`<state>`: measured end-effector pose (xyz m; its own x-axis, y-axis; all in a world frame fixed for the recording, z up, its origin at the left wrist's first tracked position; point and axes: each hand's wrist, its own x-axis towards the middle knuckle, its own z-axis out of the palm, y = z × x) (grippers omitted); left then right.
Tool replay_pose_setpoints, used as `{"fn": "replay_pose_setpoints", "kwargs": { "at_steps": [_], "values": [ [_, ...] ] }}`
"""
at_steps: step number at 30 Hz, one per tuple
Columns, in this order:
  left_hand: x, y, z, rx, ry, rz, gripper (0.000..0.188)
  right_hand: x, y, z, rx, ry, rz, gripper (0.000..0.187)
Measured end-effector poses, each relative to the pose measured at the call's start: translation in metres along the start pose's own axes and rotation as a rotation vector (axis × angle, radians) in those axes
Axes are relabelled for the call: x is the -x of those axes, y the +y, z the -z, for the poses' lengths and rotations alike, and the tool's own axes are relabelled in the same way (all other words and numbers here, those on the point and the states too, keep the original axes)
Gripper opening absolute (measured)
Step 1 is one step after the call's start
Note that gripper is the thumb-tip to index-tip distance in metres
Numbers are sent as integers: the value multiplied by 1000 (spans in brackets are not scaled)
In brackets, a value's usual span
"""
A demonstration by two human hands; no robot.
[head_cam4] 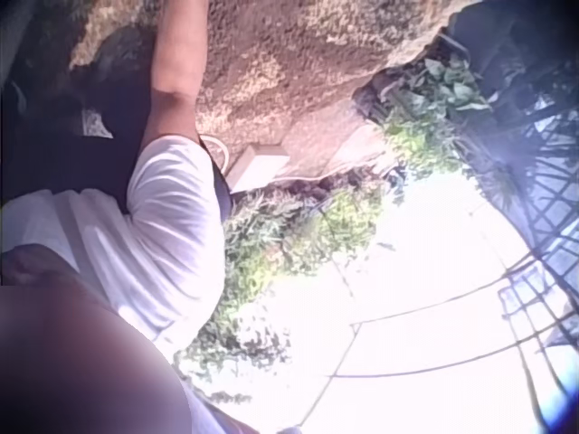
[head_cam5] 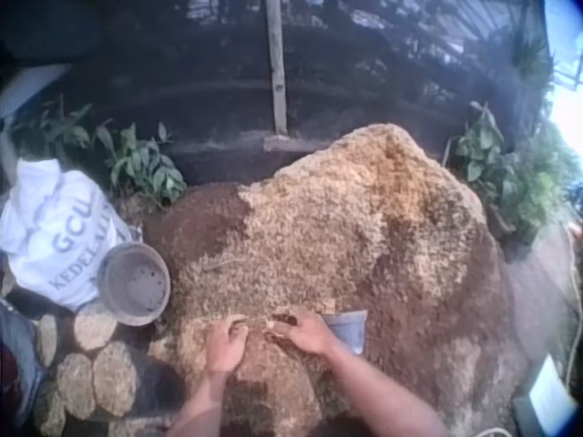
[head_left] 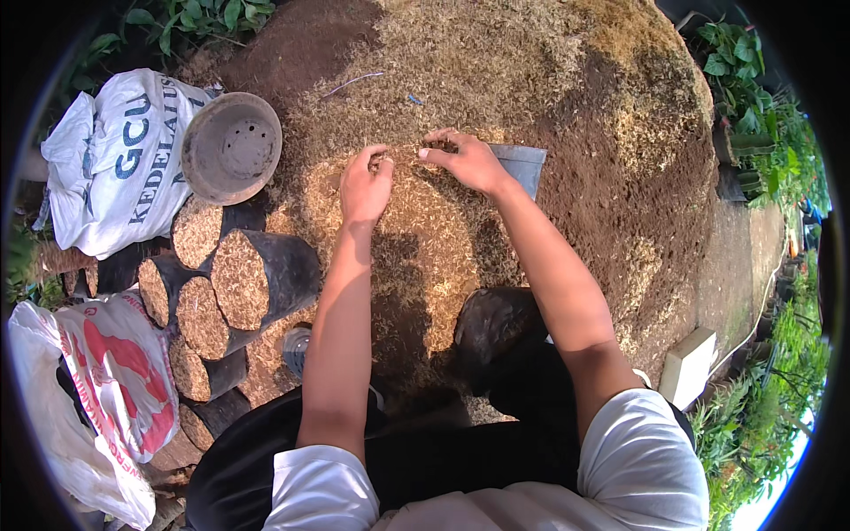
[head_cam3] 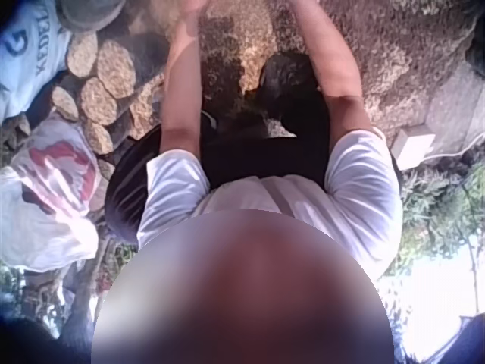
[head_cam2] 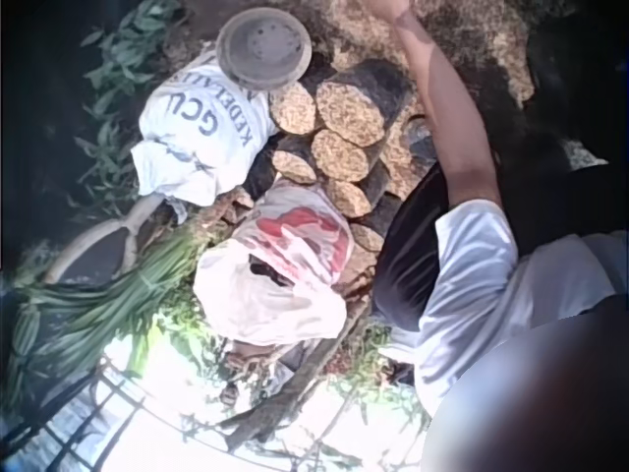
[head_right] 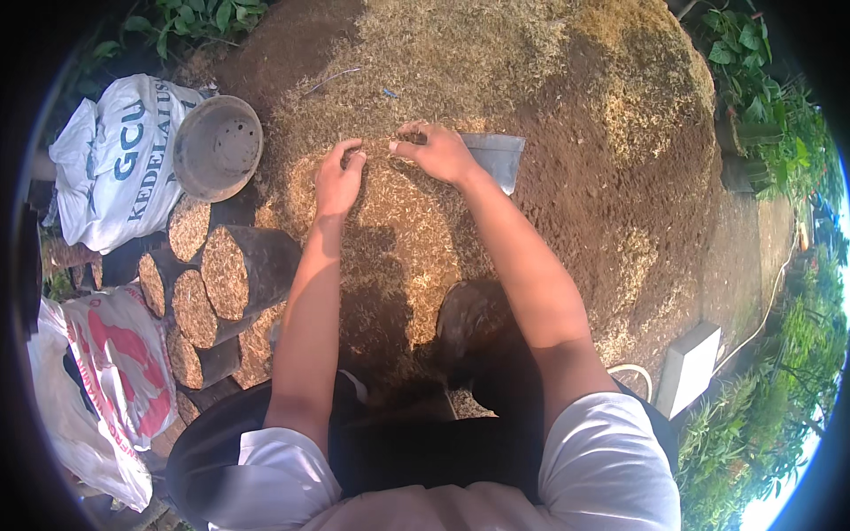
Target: The person scoops grains from a large pile into small black pots using a metal cup, then places the filled pots in a row. The person repeats this process multiple times, occasionally adjusting the pile of grains.
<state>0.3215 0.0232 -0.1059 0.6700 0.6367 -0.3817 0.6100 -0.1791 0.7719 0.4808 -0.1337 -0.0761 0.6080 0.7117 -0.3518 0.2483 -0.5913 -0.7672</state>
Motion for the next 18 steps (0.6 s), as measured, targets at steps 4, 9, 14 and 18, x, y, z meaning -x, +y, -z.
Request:
{"fn": "replay_pose_setpoints", "kwargs": {
  "at_steps": [4, 9, 14, 18],
  "values": [
    [-35, 48, 6, -216, 256, -17, 68, -48, -24, 13, 275, 269, 6, 80],
    [-70, 75, -4, -53, 146, 57, 76, -89, -37, -3, 299, 196, -115, 108],
    [-69, 68, 3, 554, -50, -121, 58, -74, -29, -9, -77, 26, -149, 112],
    [-37, 36, 7, 696, -235, -165, 41, -21, -8, -7, -23, 24, 228, 95]
  ]
}}
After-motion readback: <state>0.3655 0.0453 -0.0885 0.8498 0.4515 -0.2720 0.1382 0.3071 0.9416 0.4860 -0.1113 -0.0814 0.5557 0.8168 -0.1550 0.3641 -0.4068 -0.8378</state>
